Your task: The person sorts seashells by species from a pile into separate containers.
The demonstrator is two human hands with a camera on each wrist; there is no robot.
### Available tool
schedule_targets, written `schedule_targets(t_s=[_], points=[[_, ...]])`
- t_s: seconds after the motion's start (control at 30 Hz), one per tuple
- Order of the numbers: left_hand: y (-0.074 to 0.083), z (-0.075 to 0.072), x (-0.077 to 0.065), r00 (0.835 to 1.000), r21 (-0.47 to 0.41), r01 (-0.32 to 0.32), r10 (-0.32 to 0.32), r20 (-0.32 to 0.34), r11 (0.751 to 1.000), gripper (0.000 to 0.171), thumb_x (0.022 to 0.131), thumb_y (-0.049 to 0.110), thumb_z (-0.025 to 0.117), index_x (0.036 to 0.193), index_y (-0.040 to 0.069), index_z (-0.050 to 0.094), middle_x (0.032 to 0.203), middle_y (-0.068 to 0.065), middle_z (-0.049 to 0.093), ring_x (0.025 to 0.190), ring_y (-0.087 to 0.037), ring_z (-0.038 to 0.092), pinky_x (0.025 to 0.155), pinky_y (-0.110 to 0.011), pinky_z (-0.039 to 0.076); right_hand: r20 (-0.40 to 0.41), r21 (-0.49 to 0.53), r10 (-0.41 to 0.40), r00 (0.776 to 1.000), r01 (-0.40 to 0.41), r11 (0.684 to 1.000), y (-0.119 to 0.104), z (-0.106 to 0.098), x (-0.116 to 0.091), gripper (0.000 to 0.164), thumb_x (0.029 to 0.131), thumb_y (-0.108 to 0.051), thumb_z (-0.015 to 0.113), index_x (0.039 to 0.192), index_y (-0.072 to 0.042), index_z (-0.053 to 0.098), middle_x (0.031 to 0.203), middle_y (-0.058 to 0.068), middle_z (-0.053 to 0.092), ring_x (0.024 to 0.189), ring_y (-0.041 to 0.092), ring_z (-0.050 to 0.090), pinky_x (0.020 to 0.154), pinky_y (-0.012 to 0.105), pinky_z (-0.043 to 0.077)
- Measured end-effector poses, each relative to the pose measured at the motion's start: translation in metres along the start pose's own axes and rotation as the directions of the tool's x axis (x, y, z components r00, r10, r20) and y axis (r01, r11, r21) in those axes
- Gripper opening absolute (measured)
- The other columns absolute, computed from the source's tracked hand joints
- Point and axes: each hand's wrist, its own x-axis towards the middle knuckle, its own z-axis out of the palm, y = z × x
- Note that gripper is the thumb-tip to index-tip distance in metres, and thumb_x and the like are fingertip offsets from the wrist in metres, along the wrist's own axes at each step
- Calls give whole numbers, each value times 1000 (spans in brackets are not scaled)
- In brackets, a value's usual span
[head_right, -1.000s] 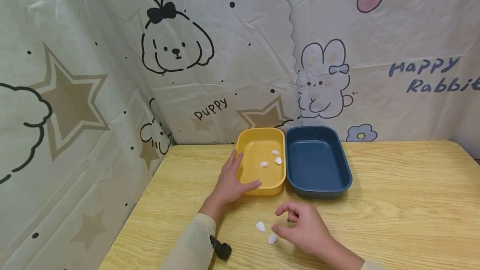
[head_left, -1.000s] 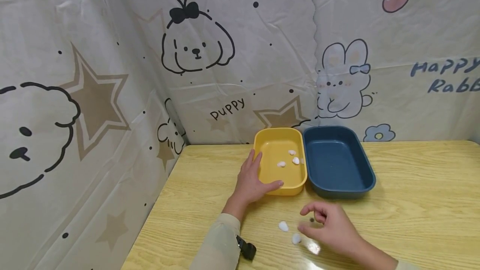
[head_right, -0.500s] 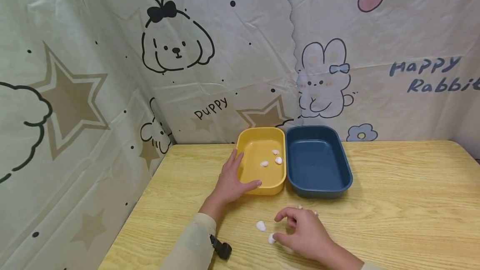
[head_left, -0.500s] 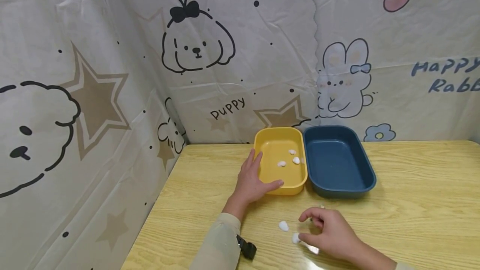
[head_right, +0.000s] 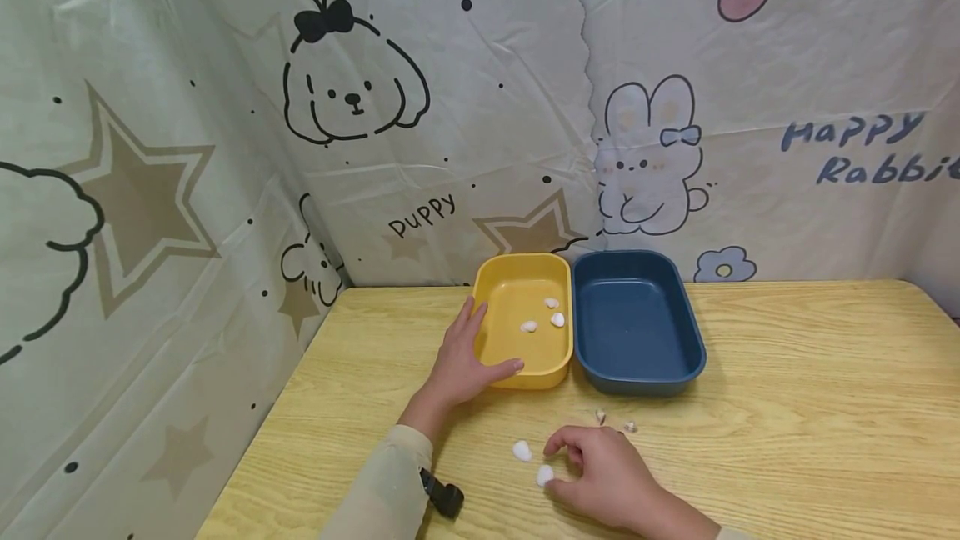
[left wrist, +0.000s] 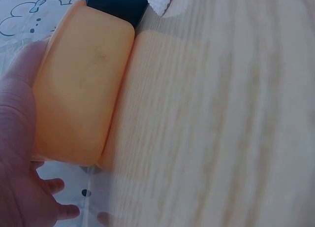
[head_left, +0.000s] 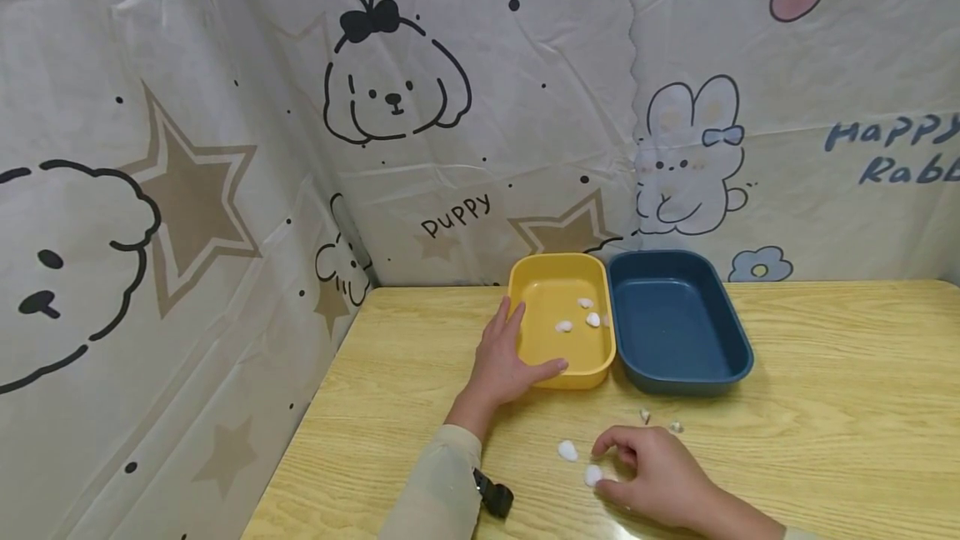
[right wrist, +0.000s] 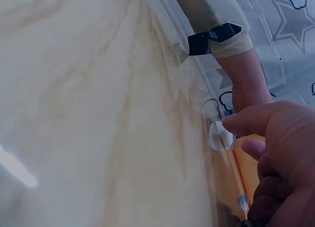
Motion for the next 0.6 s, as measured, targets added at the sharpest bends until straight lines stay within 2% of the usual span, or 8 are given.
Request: schedule_targets(t_s=[0.3, 0.6], points=[[1, -1, 0, 1000, 0, 0, 0, 2, 1000, 117, 69, 75, 74, 161, 23, 23, 167, 5, 5, 149, -27, 13, 114, -55, 22, 15, -85, -21, 1000, 22, 996, 1, 3, 2, 23, 77, -29, 86, 93, -27, 69, 57, -19, 36, 49, -1, 29, 52, 23, 35], [2, -1, 0, 1000, -3, -2, 2, 3, 1000, 117, 69, 74, 75, 161, 23, 23, 167, 4, 6, 149, -27, 13, 114, -54, 23, 75, -86, -18, 997, 24, 996, 2, 2, 5, 17, 81, -29, 83, 91, -29, 68, 56, -18, 37, 47, 0, 27, 50, 22, 33]])
